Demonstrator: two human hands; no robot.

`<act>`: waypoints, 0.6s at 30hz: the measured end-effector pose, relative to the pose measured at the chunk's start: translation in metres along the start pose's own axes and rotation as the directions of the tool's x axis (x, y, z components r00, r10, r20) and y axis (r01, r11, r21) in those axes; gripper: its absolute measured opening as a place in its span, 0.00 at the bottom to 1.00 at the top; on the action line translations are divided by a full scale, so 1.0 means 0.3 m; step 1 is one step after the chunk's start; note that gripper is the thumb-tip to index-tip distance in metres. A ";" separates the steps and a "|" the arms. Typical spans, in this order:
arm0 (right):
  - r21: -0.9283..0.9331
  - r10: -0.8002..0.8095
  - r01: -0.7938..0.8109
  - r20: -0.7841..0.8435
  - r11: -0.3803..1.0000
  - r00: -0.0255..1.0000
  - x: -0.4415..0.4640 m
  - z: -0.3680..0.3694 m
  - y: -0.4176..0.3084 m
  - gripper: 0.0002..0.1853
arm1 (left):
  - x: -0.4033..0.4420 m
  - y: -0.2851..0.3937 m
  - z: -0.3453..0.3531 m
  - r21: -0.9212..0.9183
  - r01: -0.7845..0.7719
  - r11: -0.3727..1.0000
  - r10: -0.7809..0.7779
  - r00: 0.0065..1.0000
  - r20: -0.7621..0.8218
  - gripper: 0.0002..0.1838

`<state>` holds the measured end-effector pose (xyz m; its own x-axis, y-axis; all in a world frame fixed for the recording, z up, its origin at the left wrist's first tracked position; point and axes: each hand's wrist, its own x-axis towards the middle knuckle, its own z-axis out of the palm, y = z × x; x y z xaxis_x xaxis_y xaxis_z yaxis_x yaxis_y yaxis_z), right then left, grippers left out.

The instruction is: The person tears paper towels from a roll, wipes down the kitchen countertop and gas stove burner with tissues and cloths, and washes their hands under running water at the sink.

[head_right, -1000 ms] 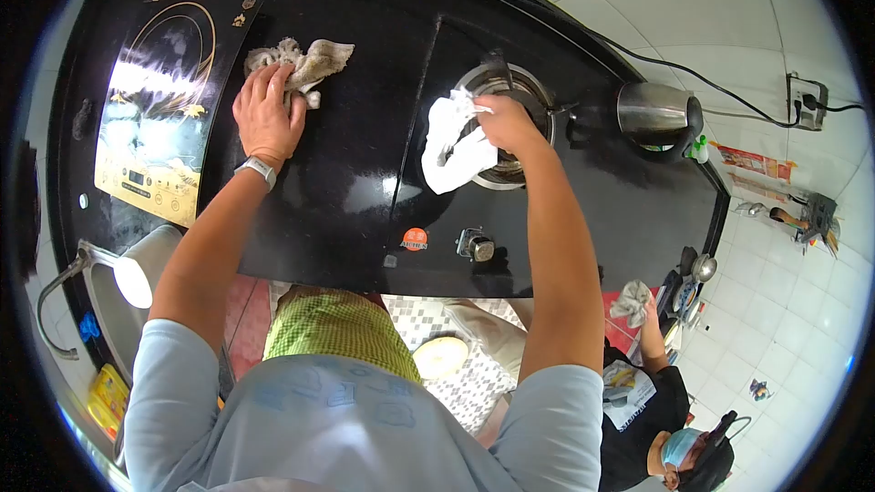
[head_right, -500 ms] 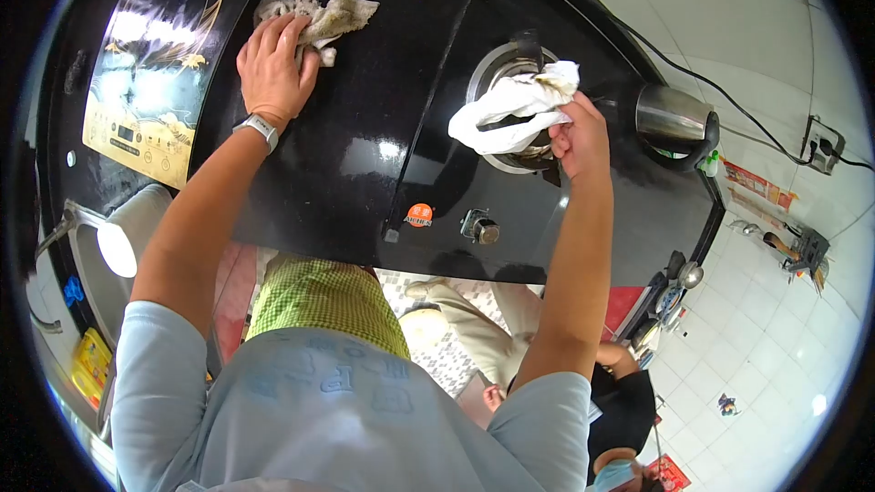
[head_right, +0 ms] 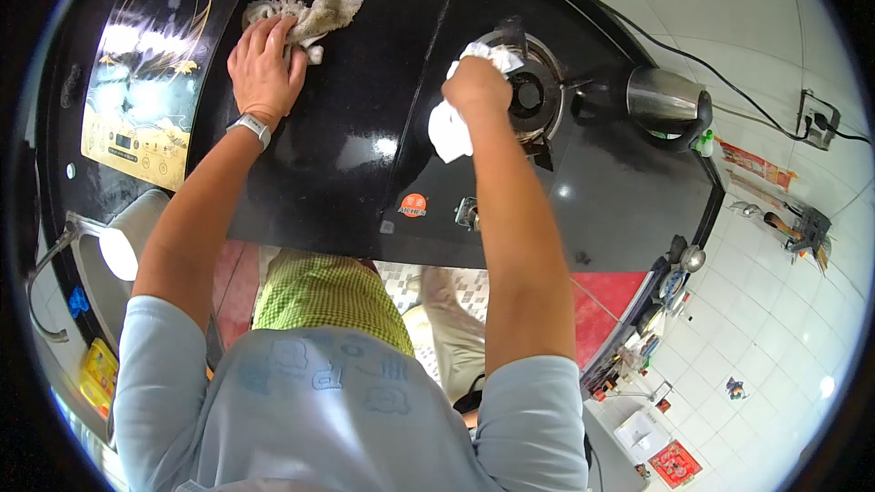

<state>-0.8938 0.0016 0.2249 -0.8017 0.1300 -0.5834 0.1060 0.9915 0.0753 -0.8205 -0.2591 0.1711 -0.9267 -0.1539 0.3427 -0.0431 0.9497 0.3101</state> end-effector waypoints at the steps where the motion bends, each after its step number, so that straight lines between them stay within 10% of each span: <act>1: -0.061 -0.004 0.003 -0.013 0.998 1.000 -0.029 0.008 -0.014 0.14 | -0.002 0.001 -0.003 -0.001 0.009 1.000 -0.009 1.000 0.007 0.21; 13: -0.529 -0.249 0.364 0.277 0.766 0.928 -0.163 0.044 -0.108 0.12 | 0.001 0.001 -0.012 -0.014 0.009 1.000 -0.009 1.000 -0.001 0.21; 18: -0.149 -0.273 0.250 -0.160 0.957 0.949 -0.340 0.020 -0.012 0.13 | -0.004 -0.003 -0.006 -0.012 0.010 1.000 -0.010 1.000 -0.004 0.21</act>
<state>-0.8089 -0.0152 0.2791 -0.8837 -0.1472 -0.4444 -0.1869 0.9813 0.0466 -0.8187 -0.2602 0.1720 -0.9249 -0.1648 0.3427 -0.0484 0.9449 0.3239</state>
